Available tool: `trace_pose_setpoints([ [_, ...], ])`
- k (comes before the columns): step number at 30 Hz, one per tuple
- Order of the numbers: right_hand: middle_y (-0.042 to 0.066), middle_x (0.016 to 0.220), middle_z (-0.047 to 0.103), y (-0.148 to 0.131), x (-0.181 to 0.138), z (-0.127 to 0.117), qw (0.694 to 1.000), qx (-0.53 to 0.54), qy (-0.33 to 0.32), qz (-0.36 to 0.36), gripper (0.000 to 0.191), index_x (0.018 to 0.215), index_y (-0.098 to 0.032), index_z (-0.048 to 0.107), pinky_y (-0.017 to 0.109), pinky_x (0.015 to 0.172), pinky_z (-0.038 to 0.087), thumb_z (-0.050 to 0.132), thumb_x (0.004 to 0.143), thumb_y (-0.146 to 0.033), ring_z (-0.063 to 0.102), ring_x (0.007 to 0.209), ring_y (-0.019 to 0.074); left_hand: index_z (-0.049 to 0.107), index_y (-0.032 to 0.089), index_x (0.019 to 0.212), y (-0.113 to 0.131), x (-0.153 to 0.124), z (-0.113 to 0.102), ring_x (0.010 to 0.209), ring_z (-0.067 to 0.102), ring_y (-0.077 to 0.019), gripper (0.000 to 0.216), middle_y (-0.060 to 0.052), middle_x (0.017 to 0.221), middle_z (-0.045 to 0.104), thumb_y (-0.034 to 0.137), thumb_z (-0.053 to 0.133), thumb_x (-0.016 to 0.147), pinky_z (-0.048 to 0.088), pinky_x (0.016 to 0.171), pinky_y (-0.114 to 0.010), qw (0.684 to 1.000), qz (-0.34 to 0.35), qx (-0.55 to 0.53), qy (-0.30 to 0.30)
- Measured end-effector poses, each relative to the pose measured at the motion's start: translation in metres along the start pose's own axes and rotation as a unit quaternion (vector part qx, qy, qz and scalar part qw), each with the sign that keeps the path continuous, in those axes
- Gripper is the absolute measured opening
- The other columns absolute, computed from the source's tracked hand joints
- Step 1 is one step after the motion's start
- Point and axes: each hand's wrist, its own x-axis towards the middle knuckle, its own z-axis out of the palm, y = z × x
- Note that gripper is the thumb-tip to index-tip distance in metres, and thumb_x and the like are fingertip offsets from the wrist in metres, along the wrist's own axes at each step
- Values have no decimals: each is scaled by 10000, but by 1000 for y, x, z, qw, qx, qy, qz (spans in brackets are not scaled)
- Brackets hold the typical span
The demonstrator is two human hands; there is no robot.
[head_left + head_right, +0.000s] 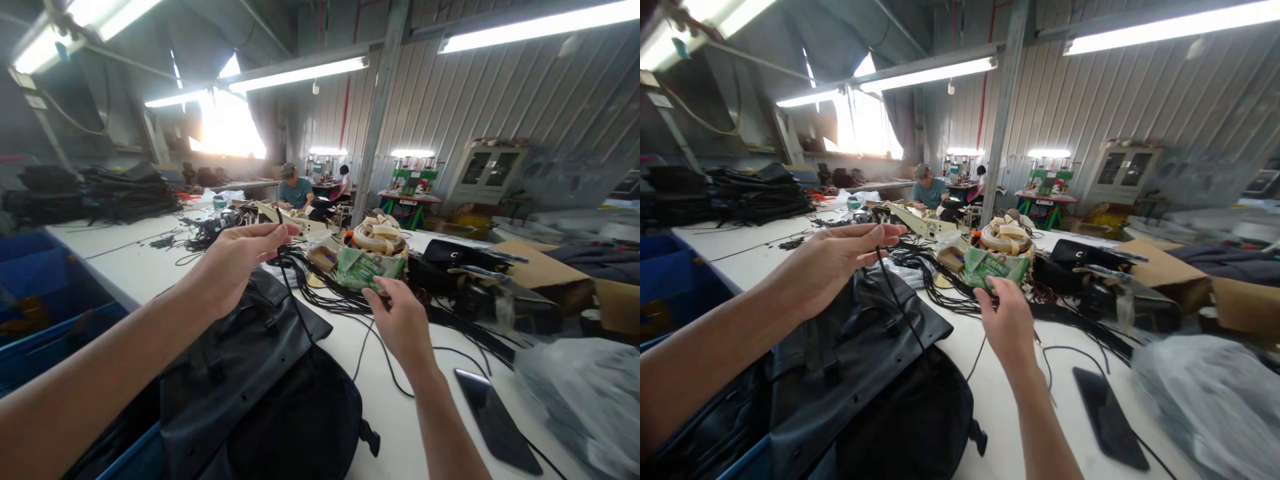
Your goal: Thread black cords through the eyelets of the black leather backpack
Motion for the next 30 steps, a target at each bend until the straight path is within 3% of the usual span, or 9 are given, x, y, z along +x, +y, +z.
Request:
trace_pose_setpoints([
  [2,165,1242,813,-28,-14,17,984,127,-126,16,512,1297,-190,796,495,1028,601,775,982,-593,771,1090,316,893,221,1085,-16,-10,0,1403,638,-332,335,-130,1343,823,497,887,893,425,1213,-503,1000,-20,-21,-7],
  [5,91,1160,832,-80,-29,45,887,332,-318,43,535,1318,-222,773,449,1005,632,839,946,-601,786,1108,288,900,230,1052,-29,-23,13,1161,739,-282,313,-97,1231,850,498,873,894,567,940,-370,997,-52,-40,-43],
  [9,12,841,756,-111,-32,70,866,389,-314,23,413,989,-198,783,292,690,604,786,991,-611,697,711,167,866,193,1179,-30,-37,17,622,636,-169,450,-54,875,799,553,817,914,512,567,-305,994,-72,-18,-86],
  [12,-11,753,670,-99,-32,73,888,351,-292,55,428,1107,-193,795,221,490,404,756,1014,-609,507,562,111,737,202,1431,-44,-61,-6,907,757,-260,590,-105,1097,811,591,723,988,639,842,-402,994,-12,96,-54],
  [15,-27,695,589,-75,-32,68,915,326,-217,99,428,1191,-208,794,214,464,297,750,1024,-600,425,558,110,510,277,1644,-93,-120,-40,1436,610,-380,800,-175,1617,594,590,779,959,493,1227,-574,942,65,319,81],
  [19,-42,646,530,-47,-37,54,921,314,-191,128,388,1203,-241,777,227,456,252,712,1052,-593,369,533,119,208,299,1780,-187,-233,-71,1563,454,-489,995,-208,1756,414,697,655,985,426,1231,-731,815,55,551,172],
  [22,23,819,707,-41,-50,52,913,228,-330,76,303,1130,-256,804,251,512,391,678,1081,-528,513,606,147,128,207,1790,-242,-293,-79,1442,566,-535,973,-289,1683,471,693,513,1039,521,1082,-740,767,-19,605,213],
  [26,31,968,804,-43,-86,72,823,105,-559,-21,235,982,-265,830,297,716,544,624,1090,-297,706,806,210,330,222,1719,-267,-308,-79,1363,652,-439,718,-228,1530,624,459,560,1081,560,1059,-597,750,10,632,194],
  [30,27,909,805,-40,-120,103,826,28,-556,-89,244,915,-259,816,331,811,537,626,1037,-166,733,878,247,638,210,1439,-253,-287,-87,1184,729,-357,381,-158,1292,727,252,622,1061,577,995,-511,733,60,650,193],
])
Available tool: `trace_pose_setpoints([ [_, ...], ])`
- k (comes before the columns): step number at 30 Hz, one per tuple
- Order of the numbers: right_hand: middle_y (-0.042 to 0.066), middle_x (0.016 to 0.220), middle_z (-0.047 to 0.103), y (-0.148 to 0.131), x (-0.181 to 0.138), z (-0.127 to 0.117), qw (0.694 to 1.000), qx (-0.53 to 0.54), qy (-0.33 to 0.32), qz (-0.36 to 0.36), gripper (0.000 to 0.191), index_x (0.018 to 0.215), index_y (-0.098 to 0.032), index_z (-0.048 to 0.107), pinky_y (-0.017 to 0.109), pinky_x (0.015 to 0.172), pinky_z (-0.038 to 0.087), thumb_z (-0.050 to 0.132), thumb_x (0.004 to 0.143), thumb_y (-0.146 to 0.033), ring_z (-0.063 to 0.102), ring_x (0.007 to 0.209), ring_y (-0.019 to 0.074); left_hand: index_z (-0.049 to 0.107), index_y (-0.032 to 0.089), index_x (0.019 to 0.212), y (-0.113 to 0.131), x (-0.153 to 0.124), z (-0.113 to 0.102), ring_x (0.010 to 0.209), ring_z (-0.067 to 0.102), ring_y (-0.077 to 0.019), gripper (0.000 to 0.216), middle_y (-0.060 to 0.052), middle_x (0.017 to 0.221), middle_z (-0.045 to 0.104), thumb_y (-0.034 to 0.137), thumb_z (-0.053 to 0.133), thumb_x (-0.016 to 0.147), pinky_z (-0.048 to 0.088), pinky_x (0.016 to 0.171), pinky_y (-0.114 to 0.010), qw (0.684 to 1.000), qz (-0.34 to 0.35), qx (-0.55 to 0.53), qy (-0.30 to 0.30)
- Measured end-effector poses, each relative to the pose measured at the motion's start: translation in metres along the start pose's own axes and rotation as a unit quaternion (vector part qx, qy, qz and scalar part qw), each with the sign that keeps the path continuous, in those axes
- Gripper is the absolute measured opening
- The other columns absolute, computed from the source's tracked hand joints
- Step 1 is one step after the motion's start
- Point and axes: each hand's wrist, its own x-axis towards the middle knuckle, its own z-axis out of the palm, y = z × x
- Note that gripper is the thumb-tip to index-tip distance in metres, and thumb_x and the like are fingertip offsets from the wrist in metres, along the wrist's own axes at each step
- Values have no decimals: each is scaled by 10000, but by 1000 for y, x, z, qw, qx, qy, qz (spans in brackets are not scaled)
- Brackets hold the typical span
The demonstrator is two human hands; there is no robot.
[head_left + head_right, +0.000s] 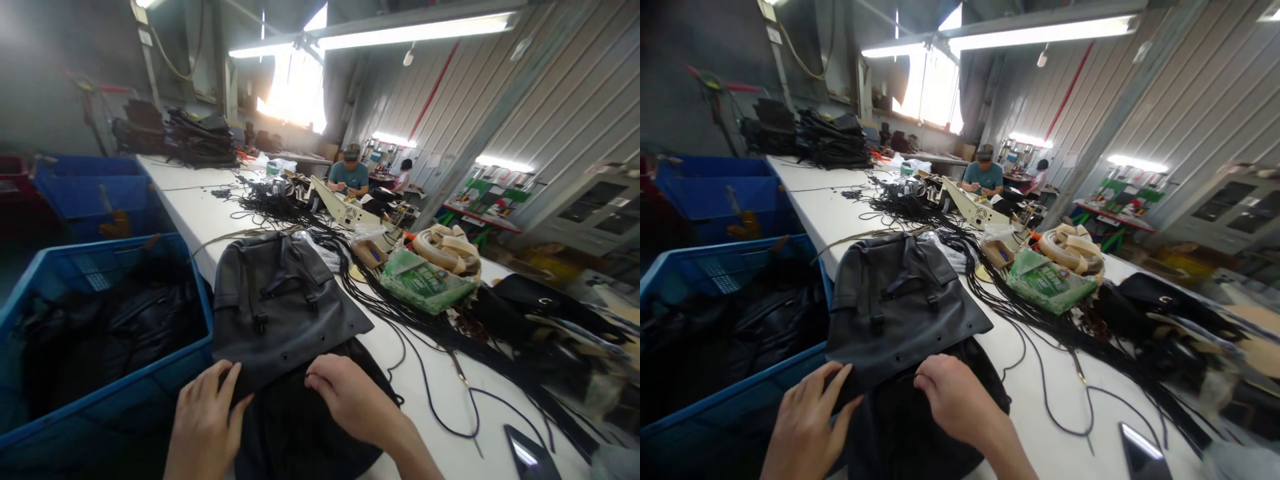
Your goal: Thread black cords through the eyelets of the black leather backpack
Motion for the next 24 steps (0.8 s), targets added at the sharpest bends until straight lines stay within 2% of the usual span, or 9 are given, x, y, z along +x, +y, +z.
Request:
trace_pose_setpoints([
  [2,41,963,805,2,8,12,1000,-25,15,-13,245,947,-257,810,351,864,539,608,1052,-166,725,944,261,702,200,1331,-4,14,-6,1094,746,-318,287,-131,1216,743,196,634,1052,585,943,-464,999,23,-13,18],
  [4,47,994,796,1,15,16,999,-28,26,-23,242,975,-257,800,365,902,542,592,1076,-187,713,985,265,733,201,1268,-10,26,-11,1033,749,-281,223,-106,1163,744,217,641,1066,591,907,-415,998,29,-52,24],
  [9,63,973,760,-6,30,18,996,-50,69,-36,261,924,-240,783,373,868,541,587,1095,-209,697,964,261,756,217,1243,-16,46,-15,906,757,-239,293,-66,1059,736,432,620,1098,581,810,-344,992,-61,-106,10],
  [12,54,1006,788,-13,41,21,996,-24,57,-59,238,997,-244,812,361,887,561,602,1099,-201,727,973,254,756,217,1269,-9,57,-15,816,779,-222,313,-47,1017,781,427,580,1117,549,715,-317,991,-89,-99,8],
  [14,51,1065,807,-15,50,26,995,9,42,-86,262,1047,-253,824,351,937,575,579,1109,-183,756,1033,254,765,212,1247,-5,65,-15,835,802,-233,305,-57,1053,819,403,560,1125,545,703,-315,991,-98,-96,10],
  [17,75,1156,806,-11,63,32,992,-2,56,-117,304,1120,-251,829,360,993,574,540,1112,-157,759,1133,271,756,202,1273,-4,73,-15,817,810,-243,328,-65,1053,838,393,527,1136,528,670,-329,993,-102,-65,1],
  [20,91,1218,811,-1,76,29,984,-95,64,-134,319,1222,-258,816,400,1001,543,547,1104,-133,744,1154,285,706,194,1321,-6,65,-17,776,812,-262,392,-72,1032,838,488,534,1126,500,618,-344,991,-131,-34,-19],
  [22,82,1222,830,5,84,21,978,-142,44,-146,352,1274,-269,804,417,1014,507,548,1097,-104,752,1129,276,660,197,1296,-4,48,-18,811,828,-303,449,-86,1033,840,583,551,1095,511,622,-356,980,-188,-44,-54],
  [24,71,1222,846,9,91,13,976,-154,26,-153,410,1332,-271,783,408,1031,487,541,1077,-60,770,1110,255,598,207,1306,0,27,-17,850,839,-362,509,-94,1010,843,651,548,1062,543,647,-390,955,-265,-75,-110],
])
